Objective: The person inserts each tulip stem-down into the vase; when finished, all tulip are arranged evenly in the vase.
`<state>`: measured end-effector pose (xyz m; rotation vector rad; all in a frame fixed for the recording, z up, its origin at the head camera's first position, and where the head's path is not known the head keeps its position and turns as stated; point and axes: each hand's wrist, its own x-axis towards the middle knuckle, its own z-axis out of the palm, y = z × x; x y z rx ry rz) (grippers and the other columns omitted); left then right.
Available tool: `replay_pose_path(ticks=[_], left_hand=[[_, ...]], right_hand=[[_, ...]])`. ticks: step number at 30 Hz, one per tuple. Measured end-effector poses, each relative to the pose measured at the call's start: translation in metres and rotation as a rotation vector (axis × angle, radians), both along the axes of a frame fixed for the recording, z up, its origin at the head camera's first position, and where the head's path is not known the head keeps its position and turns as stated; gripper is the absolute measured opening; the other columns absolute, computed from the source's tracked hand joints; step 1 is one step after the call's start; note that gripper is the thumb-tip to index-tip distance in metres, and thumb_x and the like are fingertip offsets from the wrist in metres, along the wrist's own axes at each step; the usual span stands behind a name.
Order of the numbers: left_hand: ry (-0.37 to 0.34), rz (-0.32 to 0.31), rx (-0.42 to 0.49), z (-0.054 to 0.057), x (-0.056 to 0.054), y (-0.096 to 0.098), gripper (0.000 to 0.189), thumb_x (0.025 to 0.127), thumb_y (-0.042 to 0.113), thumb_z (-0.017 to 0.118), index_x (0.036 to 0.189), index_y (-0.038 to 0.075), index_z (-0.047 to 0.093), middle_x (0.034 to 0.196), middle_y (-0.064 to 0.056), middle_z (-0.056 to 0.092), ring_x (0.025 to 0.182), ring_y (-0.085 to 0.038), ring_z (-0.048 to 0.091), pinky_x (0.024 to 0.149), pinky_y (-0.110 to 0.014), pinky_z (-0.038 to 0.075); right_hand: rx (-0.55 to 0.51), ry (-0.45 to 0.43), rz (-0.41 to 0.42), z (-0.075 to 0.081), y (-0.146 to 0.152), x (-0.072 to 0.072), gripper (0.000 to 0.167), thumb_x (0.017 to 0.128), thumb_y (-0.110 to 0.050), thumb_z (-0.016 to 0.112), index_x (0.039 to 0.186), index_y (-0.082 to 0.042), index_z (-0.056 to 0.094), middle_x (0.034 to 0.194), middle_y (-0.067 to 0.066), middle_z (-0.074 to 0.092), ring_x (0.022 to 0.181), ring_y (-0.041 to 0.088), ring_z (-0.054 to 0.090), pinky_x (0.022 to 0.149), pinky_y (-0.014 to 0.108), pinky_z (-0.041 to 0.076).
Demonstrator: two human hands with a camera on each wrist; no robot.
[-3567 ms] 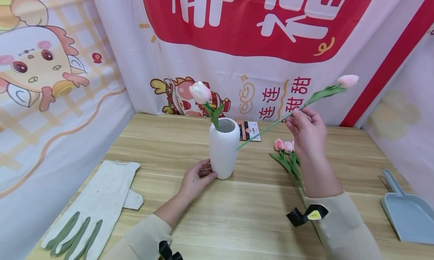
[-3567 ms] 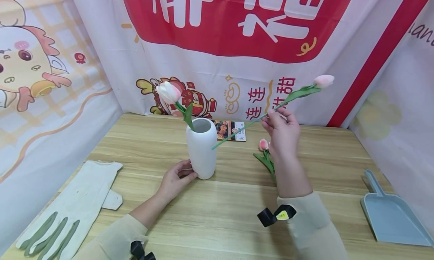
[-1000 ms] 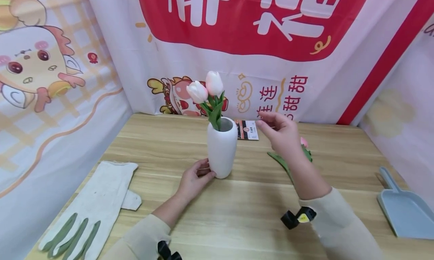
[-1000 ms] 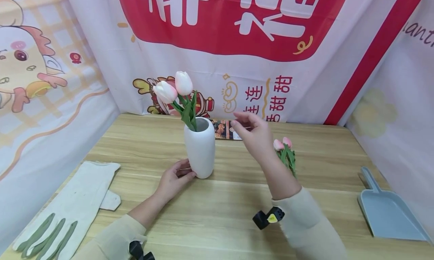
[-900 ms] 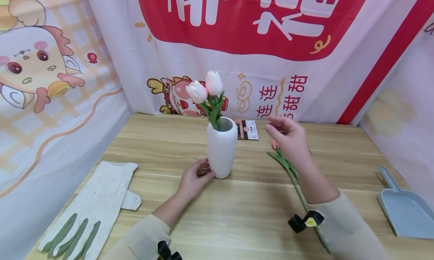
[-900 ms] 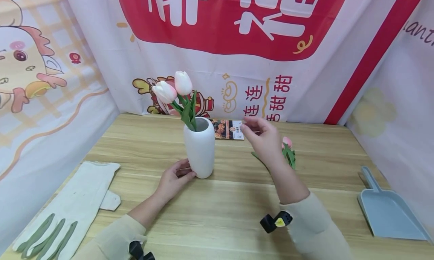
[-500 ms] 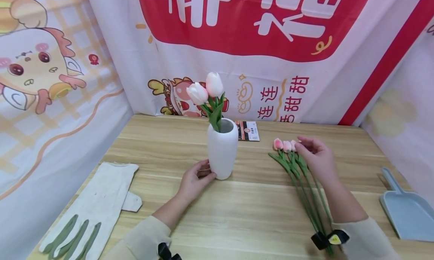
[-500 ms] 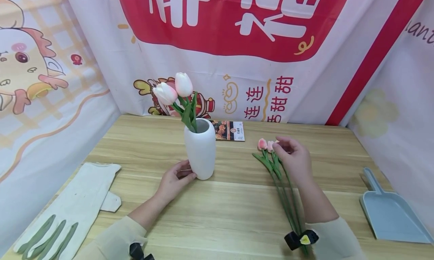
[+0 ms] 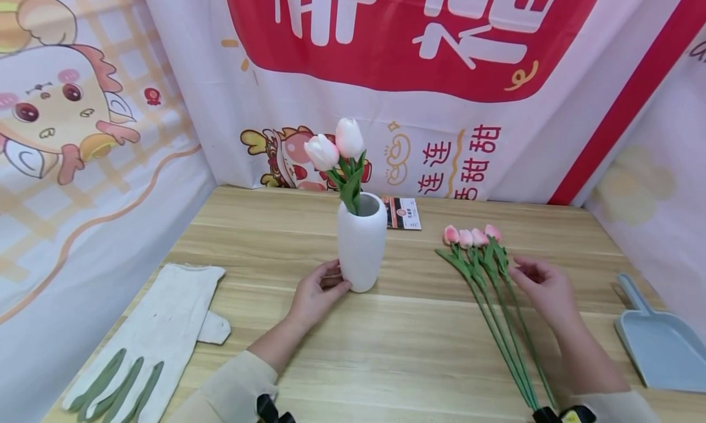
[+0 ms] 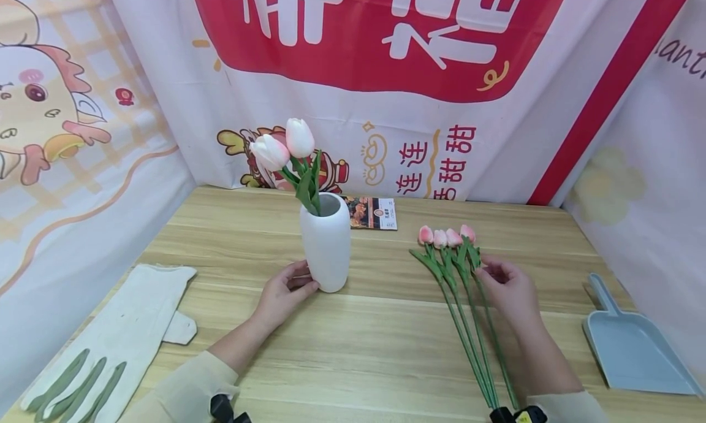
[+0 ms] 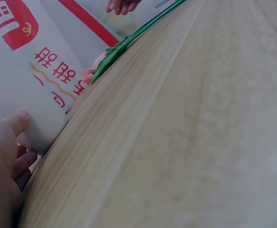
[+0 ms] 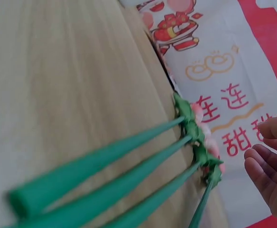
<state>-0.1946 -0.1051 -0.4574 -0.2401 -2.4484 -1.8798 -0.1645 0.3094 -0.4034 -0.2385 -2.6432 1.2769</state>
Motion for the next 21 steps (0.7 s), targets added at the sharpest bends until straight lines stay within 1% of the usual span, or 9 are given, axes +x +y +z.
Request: replay_pose_path(ticks=[1,3,4,7,8,12,15,19,21], left_hand=[[-0.001,0.0,0.002,0.0,0.0,0.0,0.049,0.085,0.01,0.076,0.131,0.003,0.059,0.119,-0.018,0.068,0.107,-0.032,0.068,0.096,-0.041,0.056],[-0.002,-0.002,0.001,0.001,0.0,0.0,0.049,0.085,0.009,0.076,0.13,0.003,0.059,0.119,-0.017,0.068,0.107,-0.032,0.068,0.095,-0.04,0.056],[0.002,-0.004,0.003,-0.003,-0.002,-0.001,0.049,0.085,0.01,0.076,0.13,0.004,0.059,0.119,-0.016,0.069,0.107,-0.031,0.068,0.095,-0.039,0.057],[0.001,-0.003,0.003,-0.004,-0.002,-0.001,0.049,0.085,0.01,0.076,0.13,0.004,0.059,0.119,-0.016,0.069,0.107,-0.03,0.068,0.094,-0.038,0.057],[0.0,-0.003,0.005,-0.004,-0.002,-0.001,0.049,0.085,0.01,0.076,0.13,0.005,0.06,0.118,-0.016,0.069,0.107,-0.03,0.068,0.094,-0.038,0.057],[0.001,-0.007,0.008,-0.005,-0.003,-0.002,0.049,0.084,0.01,0.077,0.13,0.005,0.06,0.119,-0.016,0.069,0.107,-0.031,0.068,0.094,-0.038,0.057],[0.003,-0.009,0.005,-0.005,-0.003,-0.001,0.049,0.084,0.011,0.077,0.13,0.005,0.06,0.119,-0.016,0.069,0.107,-0.031,0.068,0.094,-0.038,0.057],[0.012,-0.009,0.007,-0.004,-0.003,-0.001,0.049,0.084,0.01,0.077,0.13,0.004,0.059,0.118,-0.017,0.069,0.106,-0.031,0.068,0.093,-0.037,0.058],[0.016,-0.01,0.009,-0.003,-0.002,-0.001,0.049,0.084,0.01,0.077,0.13,0.003,0.059,0.118,-0.017,0.069,0.106,-0.031,0.069,0.093,-0.036,0.058]], right_hand=[[0.015,-0.017,0.003,-0.003,0.003,0.001,0.049,0.095,-0.032,0.064,0.129,0.003,0.059,0.086,-0.025,0.057,0.077,-0.011,0.051,0.063,0.01,0.049],[0.046,-0.045,0.02,-0.009,0.007,0.003,0.048,0.096,-0.031,0.063,0.129,0.004,0.058,0.091,-0.014,0.063,0.077,-0.012,0.05,0.063,0.011,0.05],[0.055,-0.061,0.027,-0.011,0.009,0.005,0.048,0.096,-0.031,0.063,0.129,0.004,0.058,0.094,-0.007,0.065,0.077,-0.012,0.05,0.064,0.012,0.05],[0.078,-0.114,0.052,-0.018,0.015,0.007,0.048,0.097,-0.03,0.063,0.129,0.005,0.057,0.104,0.011,0.068,0.077,-0.011,0.051,0.064,0.013,0.051],[0.08,-0.128,0.063,-0.019,0.016,0.007,0.048,0.097,-0.029,0.063,0.129,0.006,0.057,0.106,0.015,0.067,0.077,-0.01,0.051,0.064,0.014,0.051],[0.074,-0.191,0.089,-0.026,0.02,0.007,0.048,0.096,-0.027,0.064,0.129,0.007,0.056,0.105,0.017,0.067,0.077,-0.005,0.055,0.064,0.018,0.055],[0.075,-0.249,0.088,-0.029,0.021,0.006,0.05,0.094,-0.028,0.066,0.129,0.006,0.056,0.104,0.016,0.066,0.077,0.003,0.056,0.062,0.021,0.056],[0.108,-0.308,0.082,-0.03,0.021,0.003,0.052,0.091,-0.031,0.069,0.127,0.006,0.058,0.099,0.014,0.065,0.078,0.014,0.056,0.058,0.024,0.053],[0.142,-0.317,0.09,-0.03,0.022,0.003,0.053,0.091,-0.031,0.069,0.126,0.007,0.058,0.099,0.014,0.065,0.081,0.018,0.056,0.059,0.024,0.051]])
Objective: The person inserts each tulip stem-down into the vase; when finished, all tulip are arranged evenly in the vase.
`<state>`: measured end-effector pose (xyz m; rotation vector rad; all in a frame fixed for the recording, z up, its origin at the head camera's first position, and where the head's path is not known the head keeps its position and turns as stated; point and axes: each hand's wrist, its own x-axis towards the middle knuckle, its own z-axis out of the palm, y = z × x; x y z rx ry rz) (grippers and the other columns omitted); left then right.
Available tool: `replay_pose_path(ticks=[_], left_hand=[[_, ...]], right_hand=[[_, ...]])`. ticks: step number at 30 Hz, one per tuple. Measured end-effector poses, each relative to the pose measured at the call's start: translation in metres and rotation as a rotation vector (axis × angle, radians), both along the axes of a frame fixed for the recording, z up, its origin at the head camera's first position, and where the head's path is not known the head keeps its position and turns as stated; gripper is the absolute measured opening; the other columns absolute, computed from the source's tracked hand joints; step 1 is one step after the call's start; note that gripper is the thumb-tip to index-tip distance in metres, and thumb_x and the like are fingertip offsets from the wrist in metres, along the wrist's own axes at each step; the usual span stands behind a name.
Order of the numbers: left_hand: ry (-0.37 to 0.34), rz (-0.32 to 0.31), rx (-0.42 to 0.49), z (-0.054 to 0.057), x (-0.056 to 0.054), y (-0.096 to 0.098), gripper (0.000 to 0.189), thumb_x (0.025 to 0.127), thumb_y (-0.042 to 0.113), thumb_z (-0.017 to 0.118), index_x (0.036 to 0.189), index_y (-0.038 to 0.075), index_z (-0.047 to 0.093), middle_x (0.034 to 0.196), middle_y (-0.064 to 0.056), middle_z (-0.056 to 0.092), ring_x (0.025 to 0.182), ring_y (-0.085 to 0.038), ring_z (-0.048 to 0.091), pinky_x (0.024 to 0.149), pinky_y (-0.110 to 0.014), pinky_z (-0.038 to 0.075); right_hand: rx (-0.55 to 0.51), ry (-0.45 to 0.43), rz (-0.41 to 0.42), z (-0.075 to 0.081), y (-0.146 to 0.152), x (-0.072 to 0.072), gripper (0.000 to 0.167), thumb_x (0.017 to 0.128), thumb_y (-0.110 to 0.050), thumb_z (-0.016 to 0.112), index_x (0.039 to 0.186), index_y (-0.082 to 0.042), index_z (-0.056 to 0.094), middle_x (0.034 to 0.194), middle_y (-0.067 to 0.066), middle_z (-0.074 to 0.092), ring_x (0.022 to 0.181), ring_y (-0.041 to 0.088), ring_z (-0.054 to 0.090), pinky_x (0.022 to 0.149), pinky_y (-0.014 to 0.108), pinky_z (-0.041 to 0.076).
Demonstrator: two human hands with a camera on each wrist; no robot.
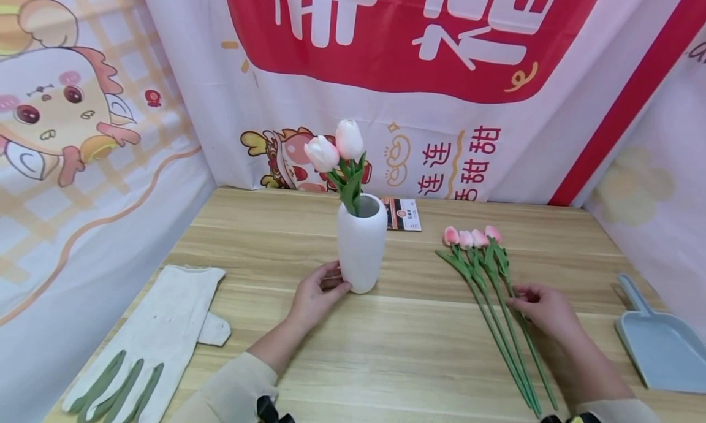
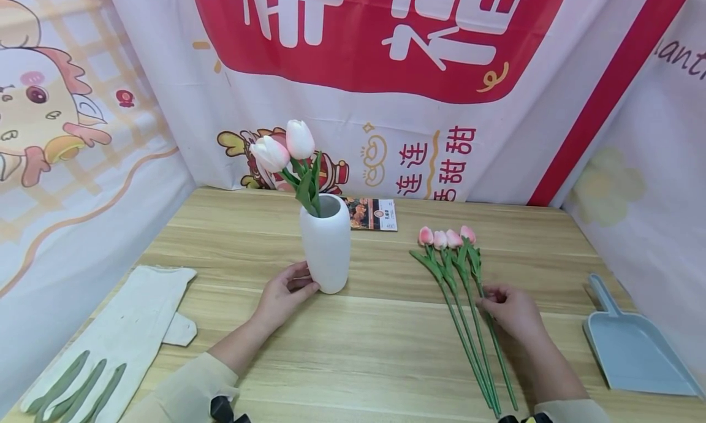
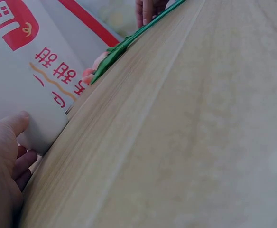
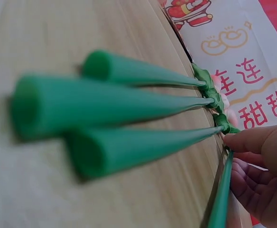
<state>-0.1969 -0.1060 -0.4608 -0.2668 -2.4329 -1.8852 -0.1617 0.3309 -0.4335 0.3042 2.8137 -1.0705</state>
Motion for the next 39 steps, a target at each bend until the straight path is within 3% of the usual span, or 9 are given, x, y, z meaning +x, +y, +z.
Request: replay_pose_path(ticks=[7,16,20,22,24,27,29,33,39], left_hand=[[0.008,-0.001,-0.005,0.0,0.0,0.0,0.049,0.085,0.01,0.076,0.13,0.003,0.059,0.118,-0.017,0.069,0.105,-0.031,0.069,0.092,-0.035,0.058],[0.004,0.001,-0.007,0.001,0.0,0.0,0.049,0.085,0.011,0.076,0.13,0.004,0.06,0.117,-0.016,0.069,0.105,-0.03,0.069,0.092,-0.035,0.058],[0.003,0.001,-0.005,0.001,0.0,0.0,0.049,0.085,0.011,0.077,0.13,0.004,0.06,0.117,-0.016,0.069,0.105,-0.03,0.069,0.092,-0.035,0.058],[0.002,0.001,-0.003,0.0,0.0,0.0,0.049,0.085,0.011,0.077,0.13,0.004,0.06,0.118,-0.016,0.069,0.105,-0.03,0.069,0.092,-0.035,0.058],[0.0,0.001,0.001,0.0,0.0,0.0,0.049,0.085,0.01,0.077,0.13,0.004,0.06,0.118,-0.016,0.069,0.105,-0.03,0.069,0.092,-0.035,0.058],[-0.005,0.003,-0.002,-0.001,-0.001,0.0,0.049,0.084,0.011,0.077,0.13,0.005,0.06,0.118,-0.015,0.069,0.106,-0.03,0.069,0.092,-0.035,0.058],[-0.008,0.002,-0.004,-0.001,-0.001,0.0,0.049,0.084,0.011,0.077,0.13,0.005,0.06,0.118,-0.015,0.069,0.106,-0.029,0.069,0.093,-0.036,0.058],[-0.01,0.002,-0.01,-0.001,-0.001,0.0,0.049,0.085,0.012,0.077,0.13,0.005,0.06,0.118,-0.015,0.069,0.106,-0.03,0.068,0.094,-0.039,0.057],[-0.012,0.004,-0.016,0.0,-0.001,0.0,0.049,0.085,0.012,0.076,0.13,0.004,0.06,0.118,-0.015,0.069,0.106,-0.03,0.068,0.095,-0.04,0.057]], right_hand=[[0.046,0.013,0.048,0.001,0.001,-0.001,0.05,0.091,-0.026,0.067,0.124,0.01,0.059,0.097,0.016,0.067,0.081,0.016,0.057,0.063,0.023,0.05],[-0.101,-0.026,-0.032,-0.001,0.007,-0.001,0.055,0.092,-0.029,0.066,0.131,0.009,0.054,0.101,0.01,0.071,0.072,0.008,0.061,0.062,0.023,0.054],[-0.179,-0.03,-0.081,-0.001,0.01,0.0,0.057,0.096,-0.033,0.062,0.134,0.008,0.051,0.092,-0.006,0.069,0.074,0.002,0.059,0.065,0.02,0.053],[-0.262,-0.029,-0.111,-0.001,0.01,0.0,0.056,0.096,-0.034,0.062,0.135,0.006,0.052,0.087,-0.015,0.065,0.075,-0.001,0.058,0.067,0.018,0.054],[-0.383,-0.029,-0.145,0.001,0.009,0.0,0.043,0.096,-0.034,0.063,0.128,-0.005,0.062,0.083,-0.022,0.06,0.075,-0.003,0.057,0.068,0.016,0.054],[-0.614,-0.005,-0.181,0.004,0.005,-0.001,0.011,0.095,-0.027,0.066,0.105,-0.026,0.07,0.08,-0.021,0.062,0.076,-0.004,0.057,0.069,0.014,0.056],[-0.766,0.012,-0.196,0.007,0.002,-0.001,0.013,0.094,-0.022,0.066,0.092,-0.035,0.068,0.081,-0.019,0.065,0.076,-0.003,0.06,0.069,0.014,0.056],[-0.965,0.071,-0.209,0.013,-0.007,-0.003,0.018,0.095,-0.016,0.065,0.089,-0.032,0.068,0.081,-0.013,0.067,0.076,0.0,0.064,0.07,0.015,0.057],[-1.121,0.168,-0.272,0.016,-0.024,-0.009,0.016,0.095,-0.007,0.063,0.092,-0.023,0.065,0.076,-0.009,0.068,0.072,0.002,0.066,0.069,0.016,0.059]])
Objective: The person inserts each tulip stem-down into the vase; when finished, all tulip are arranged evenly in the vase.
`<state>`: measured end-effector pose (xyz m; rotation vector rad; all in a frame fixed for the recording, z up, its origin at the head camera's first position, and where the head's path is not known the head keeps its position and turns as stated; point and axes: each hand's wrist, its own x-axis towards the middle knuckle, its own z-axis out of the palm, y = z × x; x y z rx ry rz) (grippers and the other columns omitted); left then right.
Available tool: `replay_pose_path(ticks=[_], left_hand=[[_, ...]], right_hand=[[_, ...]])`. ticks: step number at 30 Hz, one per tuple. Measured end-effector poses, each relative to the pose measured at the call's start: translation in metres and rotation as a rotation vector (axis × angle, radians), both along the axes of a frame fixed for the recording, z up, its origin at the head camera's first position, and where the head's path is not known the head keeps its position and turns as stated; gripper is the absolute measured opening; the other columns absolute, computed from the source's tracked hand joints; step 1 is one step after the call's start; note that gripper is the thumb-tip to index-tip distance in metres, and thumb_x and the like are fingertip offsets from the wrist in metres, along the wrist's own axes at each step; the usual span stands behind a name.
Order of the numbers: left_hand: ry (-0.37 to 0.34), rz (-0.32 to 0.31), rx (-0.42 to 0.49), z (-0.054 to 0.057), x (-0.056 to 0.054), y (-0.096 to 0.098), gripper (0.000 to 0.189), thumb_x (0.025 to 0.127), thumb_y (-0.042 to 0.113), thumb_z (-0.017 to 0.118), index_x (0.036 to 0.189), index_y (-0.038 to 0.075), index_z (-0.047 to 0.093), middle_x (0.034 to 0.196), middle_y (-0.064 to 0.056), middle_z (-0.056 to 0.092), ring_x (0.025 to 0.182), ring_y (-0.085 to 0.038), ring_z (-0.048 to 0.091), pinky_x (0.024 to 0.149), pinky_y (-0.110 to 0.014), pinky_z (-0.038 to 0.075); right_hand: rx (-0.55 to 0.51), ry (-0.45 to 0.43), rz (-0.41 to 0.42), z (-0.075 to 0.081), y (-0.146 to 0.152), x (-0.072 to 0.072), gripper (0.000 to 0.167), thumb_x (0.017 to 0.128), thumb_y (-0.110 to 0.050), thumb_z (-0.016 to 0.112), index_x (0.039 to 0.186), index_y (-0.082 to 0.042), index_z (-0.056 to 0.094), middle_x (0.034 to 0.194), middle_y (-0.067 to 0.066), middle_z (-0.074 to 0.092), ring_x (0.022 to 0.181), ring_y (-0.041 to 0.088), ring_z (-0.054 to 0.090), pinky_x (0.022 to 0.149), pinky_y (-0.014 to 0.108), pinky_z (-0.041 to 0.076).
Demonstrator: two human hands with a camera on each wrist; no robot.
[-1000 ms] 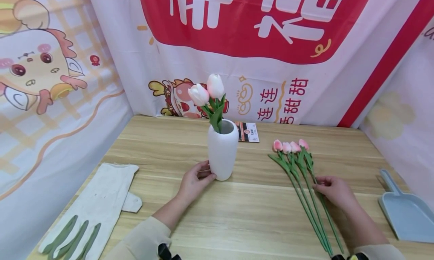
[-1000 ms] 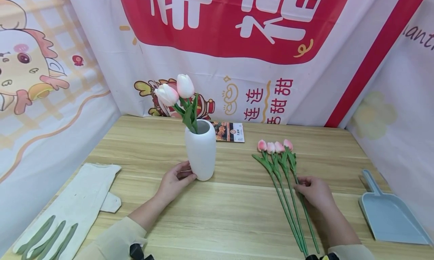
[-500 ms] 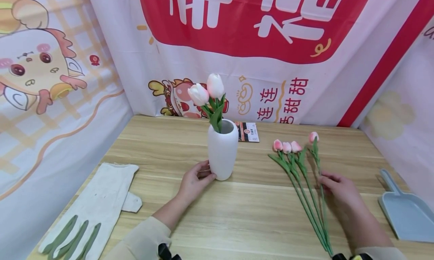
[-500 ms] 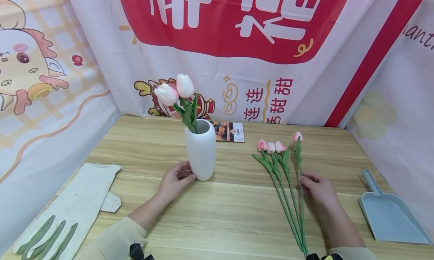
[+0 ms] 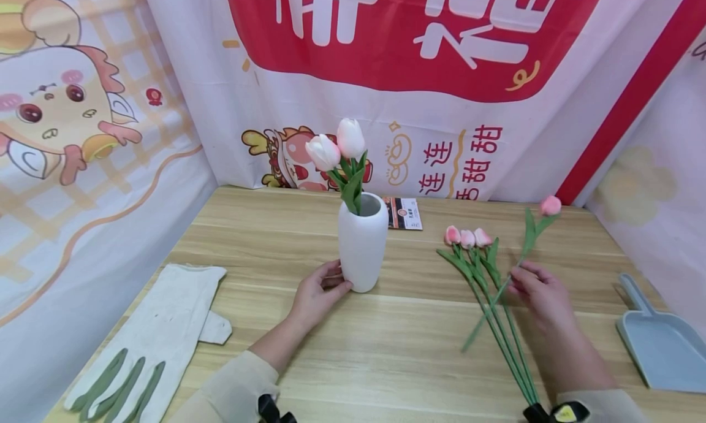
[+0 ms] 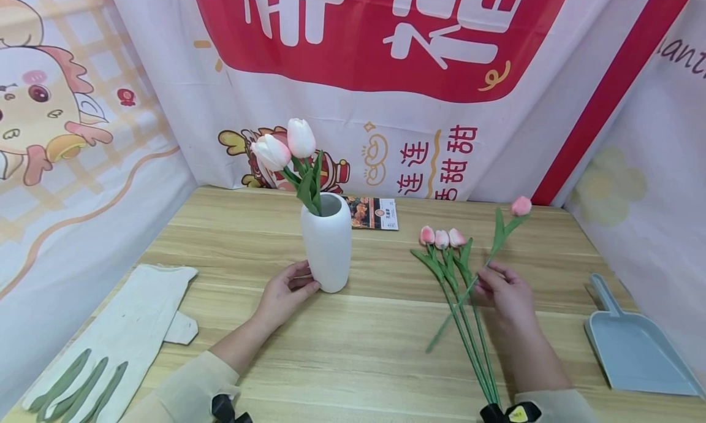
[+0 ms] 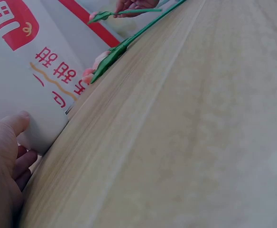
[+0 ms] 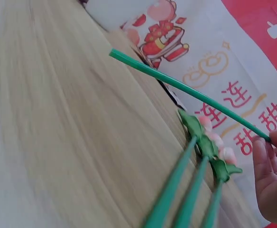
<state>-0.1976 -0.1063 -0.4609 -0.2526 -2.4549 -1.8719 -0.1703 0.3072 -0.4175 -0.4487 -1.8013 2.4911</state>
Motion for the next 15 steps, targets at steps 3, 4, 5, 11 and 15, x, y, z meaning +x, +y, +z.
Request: replay_pose_path(ticks=[3,4,5,11,15], left_hand=[[0.001,-0.001,0.0,0.001,0.0,0.0,0.049,0.085,0.012,0.076,0.13,0.004,0.059,0.119,-0.016,0.069,0.106,-0.03,0.068,0.095,-0.04,0.057],[0.002,-0.002,0.0,0.001,0.0,0.0,0.049,0.085,0.012,0.076,0.13,0.004,0.059,0.119,-0.016,0.069,0.106,-0.03,0.068,0.095,-0.04,0.057],[0.003,-0.003,-0.002,0.001,0.0,0.0,0.049,0.085,0.012,0.076,0.13,0.004,0.059,0.119,-0.016,0.069,0.106,-0.03,0.068,0.095,-0.04,0.057],[0.002,-0.005,-0.009,0.001,0.0,-0.001,0.049,0.085,0.014,0.077,0.13,0.005,0.06,0.119,-0.015,0.069,0.106,-0.03,0.068,0.095,-0.041,0.057],[-0.002,-0.006,-0.001,0.001,0.0,-0.001,0.048,0.085,0.014,0.077,0.13,0.006,0.06,0.119,-0.015,0.069,0.106,-0.03,0.068,0.095,-0.041,0.056]], right_hand=[[-0.05,0.005,-0.056,0.002,-0.008,-0.004,0.014,0.094,-0.004,0.062,0.099,-0.017,0.06,0.076,-0.007,0.069,0.071,0.003,0.067,0.067,0.016,0.059],[-0.062,0.001,-0.075,0.002,-0.011,-0.005,0.014,0.094,-0.005,0.063,0.1,-0.016,0.058,0.076,-0.006,0.07,0.07,0.003,0.068,0.067,0.016,0.059],[-0.071,-0.002,-0.093,0.003,-0.013,-0.007,0.016,0.093,-0.005,0.065,0.102,-0.015,0.056,0.076,-0.006,0.07,0.07,0.003,0.068,0.067,0.016,0.059],[-0.124,-0.039,-0.202,0.009,-0.026,-0.016,0.028,0.089,-0.008,0.071,0.108,-0.012,0.05,0.074,-0.004,0.071,0.069,0.005,0.07,0.065,0.018,0.06],[-0.174,-0.057,-0.269,0.016,-0.034,-0.021,0.033,0.088,-0.006,0.072,0.111,-0.012,0.048,0.073,-0.003,0.071,0.068,0.007,0.07,0.065,0.019,0.06]])
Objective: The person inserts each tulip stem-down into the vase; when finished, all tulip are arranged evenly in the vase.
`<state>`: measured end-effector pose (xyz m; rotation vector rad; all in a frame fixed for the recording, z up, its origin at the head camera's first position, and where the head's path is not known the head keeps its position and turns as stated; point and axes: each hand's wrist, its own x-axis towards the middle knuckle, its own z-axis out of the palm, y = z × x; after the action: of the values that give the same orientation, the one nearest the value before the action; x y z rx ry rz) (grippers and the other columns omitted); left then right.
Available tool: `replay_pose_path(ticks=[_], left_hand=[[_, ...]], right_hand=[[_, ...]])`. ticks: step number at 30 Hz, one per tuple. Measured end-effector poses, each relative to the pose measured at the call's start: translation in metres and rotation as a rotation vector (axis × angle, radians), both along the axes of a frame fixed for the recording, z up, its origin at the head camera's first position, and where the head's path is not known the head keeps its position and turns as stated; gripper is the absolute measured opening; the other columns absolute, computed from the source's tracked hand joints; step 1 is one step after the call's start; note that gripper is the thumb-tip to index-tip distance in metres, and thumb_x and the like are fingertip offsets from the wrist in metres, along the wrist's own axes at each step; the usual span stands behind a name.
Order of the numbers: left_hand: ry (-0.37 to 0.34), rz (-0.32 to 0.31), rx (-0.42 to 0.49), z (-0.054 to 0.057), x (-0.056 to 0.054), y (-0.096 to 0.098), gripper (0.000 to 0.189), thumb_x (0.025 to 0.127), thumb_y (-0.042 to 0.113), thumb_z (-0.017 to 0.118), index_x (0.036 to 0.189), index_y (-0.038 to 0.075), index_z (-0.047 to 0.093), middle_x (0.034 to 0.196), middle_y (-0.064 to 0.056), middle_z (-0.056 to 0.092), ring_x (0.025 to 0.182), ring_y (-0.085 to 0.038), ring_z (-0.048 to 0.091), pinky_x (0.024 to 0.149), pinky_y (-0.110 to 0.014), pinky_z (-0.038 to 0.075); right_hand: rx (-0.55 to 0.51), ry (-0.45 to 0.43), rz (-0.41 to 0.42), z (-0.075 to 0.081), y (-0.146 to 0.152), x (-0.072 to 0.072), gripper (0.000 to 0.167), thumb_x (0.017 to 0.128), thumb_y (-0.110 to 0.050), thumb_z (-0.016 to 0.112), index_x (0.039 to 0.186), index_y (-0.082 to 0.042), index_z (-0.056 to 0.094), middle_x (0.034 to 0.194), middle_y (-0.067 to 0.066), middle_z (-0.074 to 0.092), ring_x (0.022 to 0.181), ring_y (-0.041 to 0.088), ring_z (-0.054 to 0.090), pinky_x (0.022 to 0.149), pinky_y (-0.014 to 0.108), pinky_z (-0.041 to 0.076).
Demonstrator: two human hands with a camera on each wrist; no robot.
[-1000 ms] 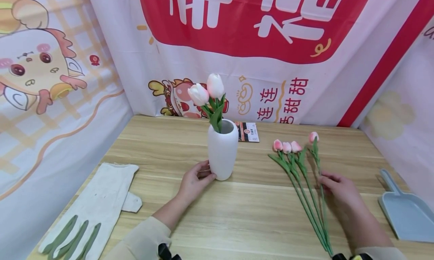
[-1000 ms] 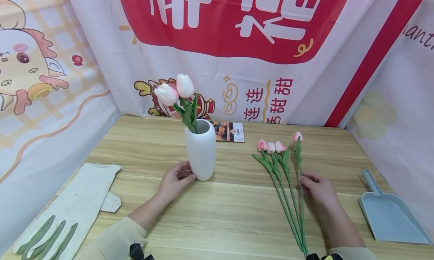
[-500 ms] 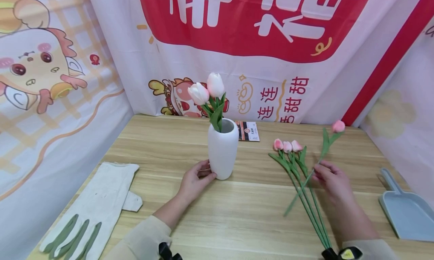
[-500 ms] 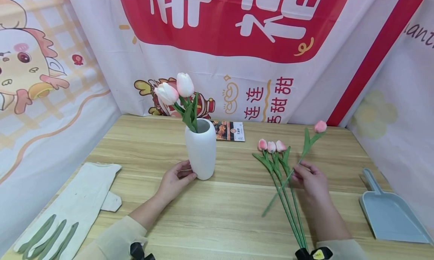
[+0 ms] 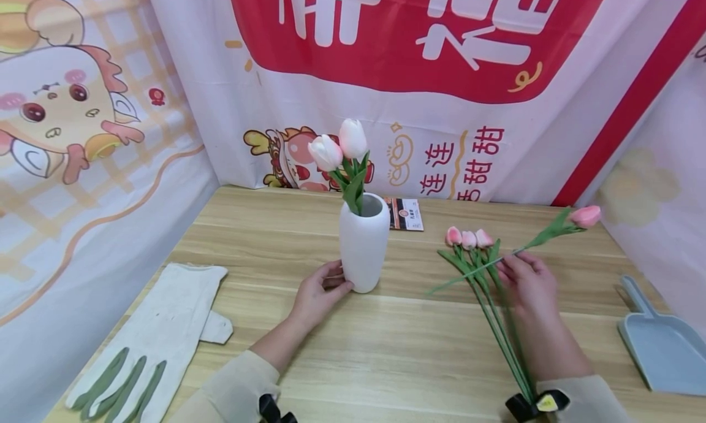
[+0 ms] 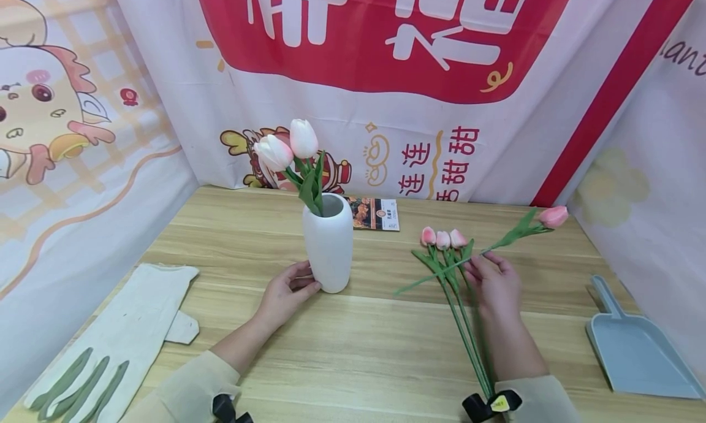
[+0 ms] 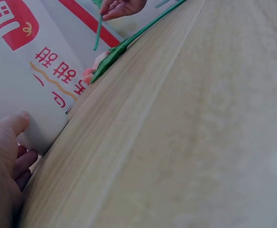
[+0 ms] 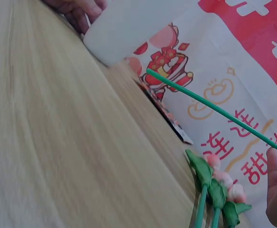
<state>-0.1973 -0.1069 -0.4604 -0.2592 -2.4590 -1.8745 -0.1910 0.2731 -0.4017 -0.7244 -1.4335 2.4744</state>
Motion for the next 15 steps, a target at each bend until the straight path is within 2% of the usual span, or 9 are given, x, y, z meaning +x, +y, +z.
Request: replay_pose_path(ticks=[4,10,12,15], left_hand=[[-0.002,-0.002,0.015,-0.001,0.0,0.0,0.048,0.085,0.013,0.077,0.129,0.007,0.061,0.119,-0.014,0.069,0.105,-0.03,0.068,0.095,-0.042,0.056],[-0.008,0.022,0.019,-0.001,0.0,0.002,0.048,0.084,0.008,0.076,0.129,0.005,0.06,0.119,-0.017,0.068,0.106,-0.033,0.068,0.096,-0.045,0.055],[-0.017,0.031,0.012,0.003,0.002,0.004,0.048,0.084,0.006,0.075,0.13,0.003,0.06,0.119,-0.018,0.068,0.107,-0.034,0.067,0.097,-0.046,0.055],[-0.019,0.029,0.009,0.014,0.009,0.006,0.047,0.085,0.004,0.074,0.129,0.0,0.059,0.119,-0.02,0.067,0.107,-0.037,0.067,0.097,-0.047,0.055]], right_hand=[[-0.032,0.02,-0.038,0.008,-0.008,-0.003,0.033,0.088,-0.007,0.072,0.111,-0.011,0.049,0.074,-0.001,0.07,0.07,0.008,0.071,0.067,0.02,0.061],[-0.09,0.079,-0.052,0.024,-0.02,-0.007,0.035,0.086,-0.006,0.074,0.109,-0.011,0.048,0.076,0.002,0.07,0.069,0.009,0.07,0.065,0.019,0.06],[-0.116,0.1,-0.051,0.03,-0.023,-0.008,0.034,0.086,-0.005,0.073,0.108,-0.01,0.048,0.076,0.003,0.07,0.068,0.01,0.07,0.064,0.019,0.06],[-0.157,0.142,-0.052,0.04,-0.029,-0.01,0.032,0.086,-0.002,0.072,0.104,-0.009,0.047,0.072,0.004,0.069,0.066,0.011,0.07,0.061,0.019,0.06]])
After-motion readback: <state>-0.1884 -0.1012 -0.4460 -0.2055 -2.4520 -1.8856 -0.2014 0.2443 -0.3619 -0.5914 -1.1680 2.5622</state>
